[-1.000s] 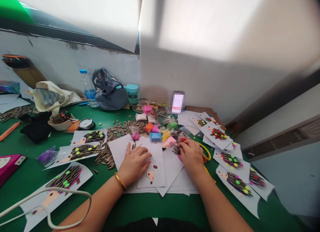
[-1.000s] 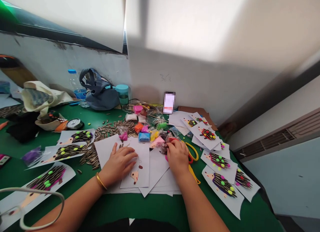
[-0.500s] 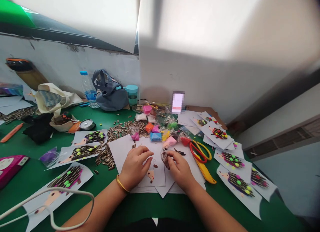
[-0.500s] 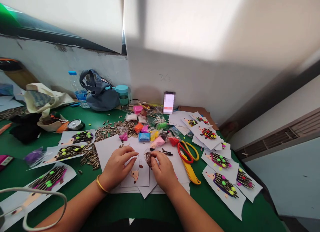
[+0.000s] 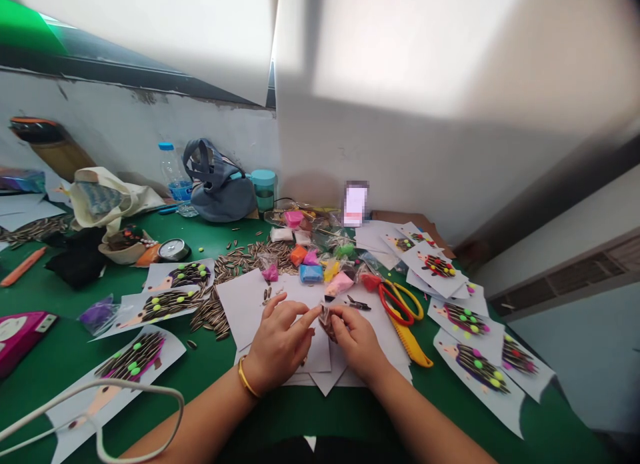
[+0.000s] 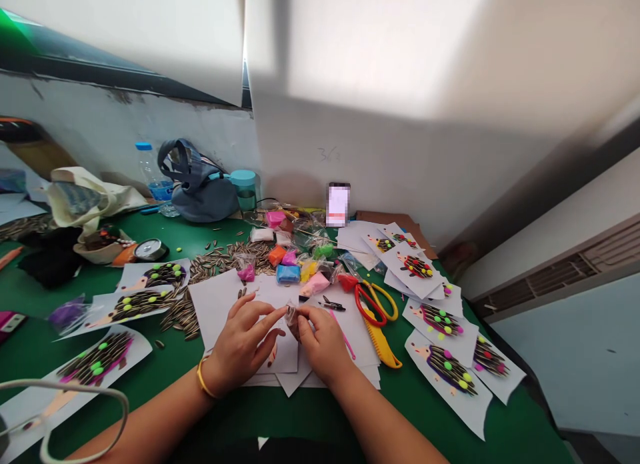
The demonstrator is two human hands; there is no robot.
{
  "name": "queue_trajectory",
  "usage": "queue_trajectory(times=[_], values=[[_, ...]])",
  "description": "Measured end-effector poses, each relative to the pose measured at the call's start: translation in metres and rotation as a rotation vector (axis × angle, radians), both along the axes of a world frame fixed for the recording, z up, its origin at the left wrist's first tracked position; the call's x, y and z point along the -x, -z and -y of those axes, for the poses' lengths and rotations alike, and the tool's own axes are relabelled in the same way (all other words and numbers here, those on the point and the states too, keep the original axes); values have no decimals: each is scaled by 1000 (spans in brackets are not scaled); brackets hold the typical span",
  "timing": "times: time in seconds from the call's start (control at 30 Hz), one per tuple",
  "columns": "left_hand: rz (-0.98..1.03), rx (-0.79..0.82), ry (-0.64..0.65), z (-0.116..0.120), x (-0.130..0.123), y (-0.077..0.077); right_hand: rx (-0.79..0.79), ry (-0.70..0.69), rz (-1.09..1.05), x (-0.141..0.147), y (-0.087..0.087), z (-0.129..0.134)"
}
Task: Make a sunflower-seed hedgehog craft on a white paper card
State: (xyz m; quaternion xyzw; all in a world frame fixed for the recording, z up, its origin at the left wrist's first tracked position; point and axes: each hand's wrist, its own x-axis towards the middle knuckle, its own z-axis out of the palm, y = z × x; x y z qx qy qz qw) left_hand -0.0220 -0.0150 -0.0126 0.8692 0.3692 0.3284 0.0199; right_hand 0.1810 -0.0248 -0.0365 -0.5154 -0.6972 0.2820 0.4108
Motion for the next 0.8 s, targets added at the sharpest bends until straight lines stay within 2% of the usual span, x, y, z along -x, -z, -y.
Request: queue_trajectory(times=[0.17, 0.47, 0.63, 0.8], values=[[55, 35, -1, -1, 0, 1, -35, -7, 85, 2, -3, 2], [118, 87, 48, -2, 1, -3, -54, -18, 82, 3, -2, 3], [152, 81, -2, -3, 3, -3, -51, -9, 76, 2, 0, 3], [177, 204, -93, -7, 1, 2, -58, -46, 97, 4, -1, 4]])
